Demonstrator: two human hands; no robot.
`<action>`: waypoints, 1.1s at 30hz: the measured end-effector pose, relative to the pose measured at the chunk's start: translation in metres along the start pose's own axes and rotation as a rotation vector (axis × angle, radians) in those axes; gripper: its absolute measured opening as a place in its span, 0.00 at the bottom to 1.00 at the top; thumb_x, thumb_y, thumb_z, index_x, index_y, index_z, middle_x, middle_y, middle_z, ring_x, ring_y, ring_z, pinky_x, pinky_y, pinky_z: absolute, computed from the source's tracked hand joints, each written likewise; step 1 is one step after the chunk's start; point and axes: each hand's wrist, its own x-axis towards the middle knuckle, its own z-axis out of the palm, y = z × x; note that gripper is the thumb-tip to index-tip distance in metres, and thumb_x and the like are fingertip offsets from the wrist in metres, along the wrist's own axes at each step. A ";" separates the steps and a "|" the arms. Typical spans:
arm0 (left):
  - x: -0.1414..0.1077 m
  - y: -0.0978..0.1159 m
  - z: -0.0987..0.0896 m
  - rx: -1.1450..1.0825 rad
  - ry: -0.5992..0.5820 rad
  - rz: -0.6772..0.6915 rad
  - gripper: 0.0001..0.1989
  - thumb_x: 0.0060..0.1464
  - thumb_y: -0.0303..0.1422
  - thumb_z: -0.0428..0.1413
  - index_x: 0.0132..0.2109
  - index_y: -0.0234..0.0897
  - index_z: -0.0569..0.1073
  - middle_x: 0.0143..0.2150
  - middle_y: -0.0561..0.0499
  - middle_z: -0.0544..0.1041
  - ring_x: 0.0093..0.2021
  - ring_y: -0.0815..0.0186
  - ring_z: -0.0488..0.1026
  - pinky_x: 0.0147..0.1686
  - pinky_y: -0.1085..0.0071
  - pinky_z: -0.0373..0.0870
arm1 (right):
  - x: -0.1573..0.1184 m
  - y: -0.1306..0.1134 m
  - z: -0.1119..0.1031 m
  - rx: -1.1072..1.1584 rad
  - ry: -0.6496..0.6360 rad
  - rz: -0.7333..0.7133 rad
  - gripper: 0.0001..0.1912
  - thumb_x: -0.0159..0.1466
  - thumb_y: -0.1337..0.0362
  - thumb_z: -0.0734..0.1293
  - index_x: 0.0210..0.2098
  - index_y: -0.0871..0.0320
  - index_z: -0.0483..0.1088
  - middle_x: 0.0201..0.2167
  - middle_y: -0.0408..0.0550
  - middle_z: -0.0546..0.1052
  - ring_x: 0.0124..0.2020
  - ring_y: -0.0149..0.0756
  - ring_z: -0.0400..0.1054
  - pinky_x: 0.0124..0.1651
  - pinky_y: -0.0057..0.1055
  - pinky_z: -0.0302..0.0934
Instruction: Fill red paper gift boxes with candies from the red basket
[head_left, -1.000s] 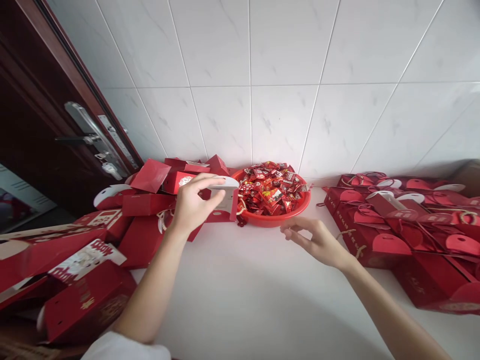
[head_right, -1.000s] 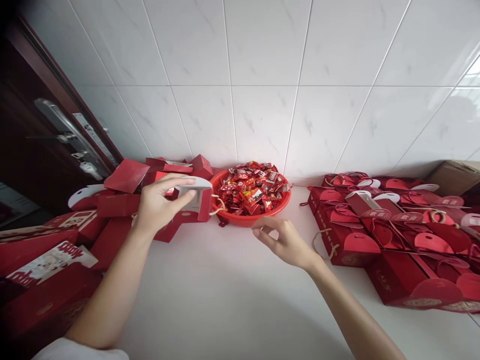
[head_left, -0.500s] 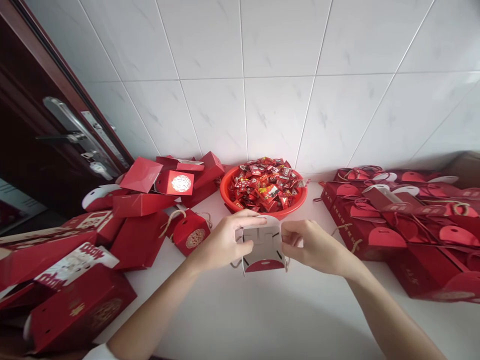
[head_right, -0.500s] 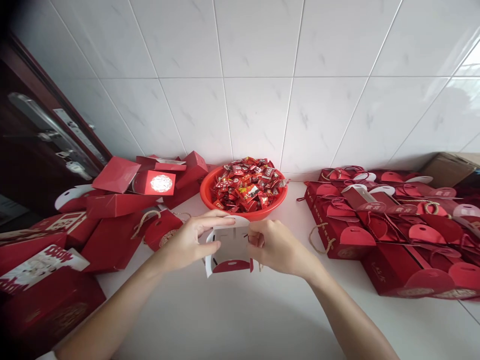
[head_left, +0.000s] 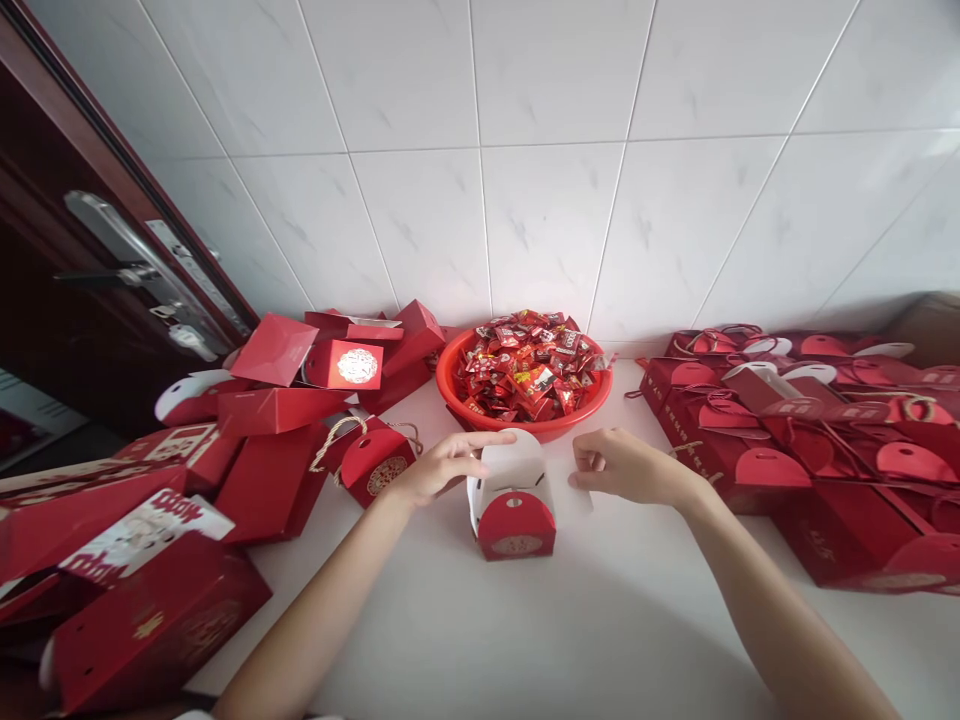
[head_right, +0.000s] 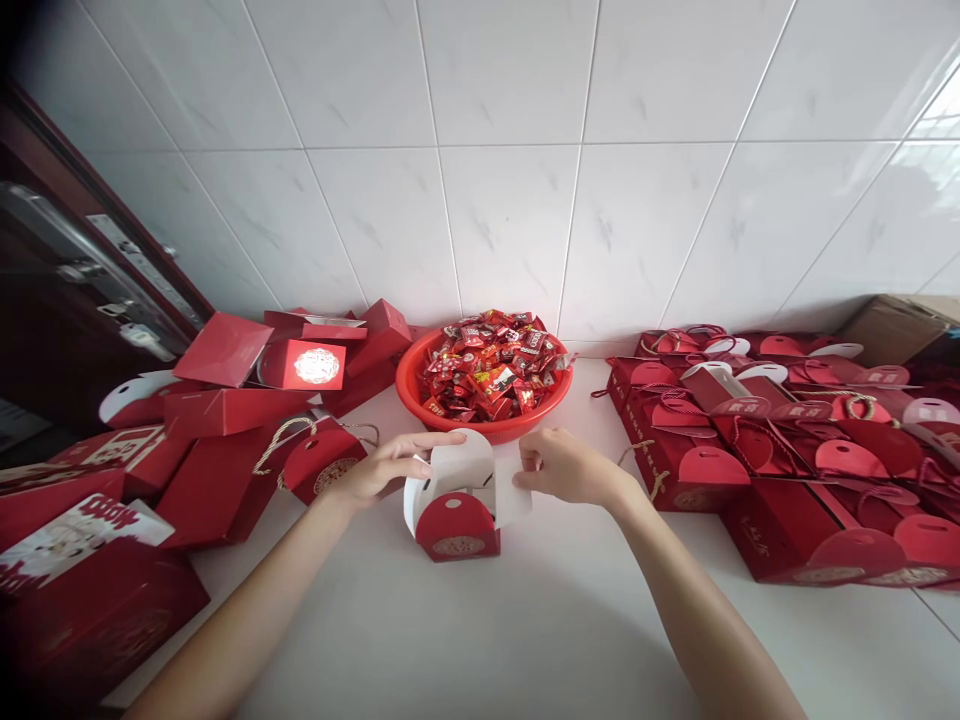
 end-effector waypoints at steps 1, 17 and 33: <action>0.001 -0.002 0.000 -0.041 -0.021 -0.011 0.28 0.43 0.33 0.60 0.55 0.35 0.80 0.45 0.45 0.84 0.48 0.53 0.78 0.48 0.64 0.70 | -0.001 -0.001 0.000 -0.009 -0.020 0.002 0.12 0.60 0.65 0.68 0.24 0.55 0.61 0.27 0.45 0.75 0.29 0.35 0.68 0.29 0.29 0.57; 0.006 0.001 0.018 -0.052 0.056 0.010 0.25 0.47 0.30 0.60 0.55 0.41 0.80 0.62 0.48 0.76 0.66 0.48 0.66 0.63 0.57 0.64 | -0.019 -0.035 0.025 -0.280 0.154 -0.662 0.09 0.67 0.73 0.64 0.37 0.55 0.75 0.36 0.48 0.77 0.44 0.40 0.70 0.62 0.46 0.58; -0.003 0.025 0.013 0.412 -0.018 0.245 0.16 0.59 0.43 0.61 0.52 0.45 0.82 0.62 0.46 0.75 0.65 0.51 0.68 0.62 0.59 0.68 | -0.029 -0.033 0.003 -0.060 0.159 -0.697 0.13 0.68 0.54 0.68 0.39 0.57 0.77 0.38 0.51 0.80 0.43 0.40 0.73 0.55 0.40 0.64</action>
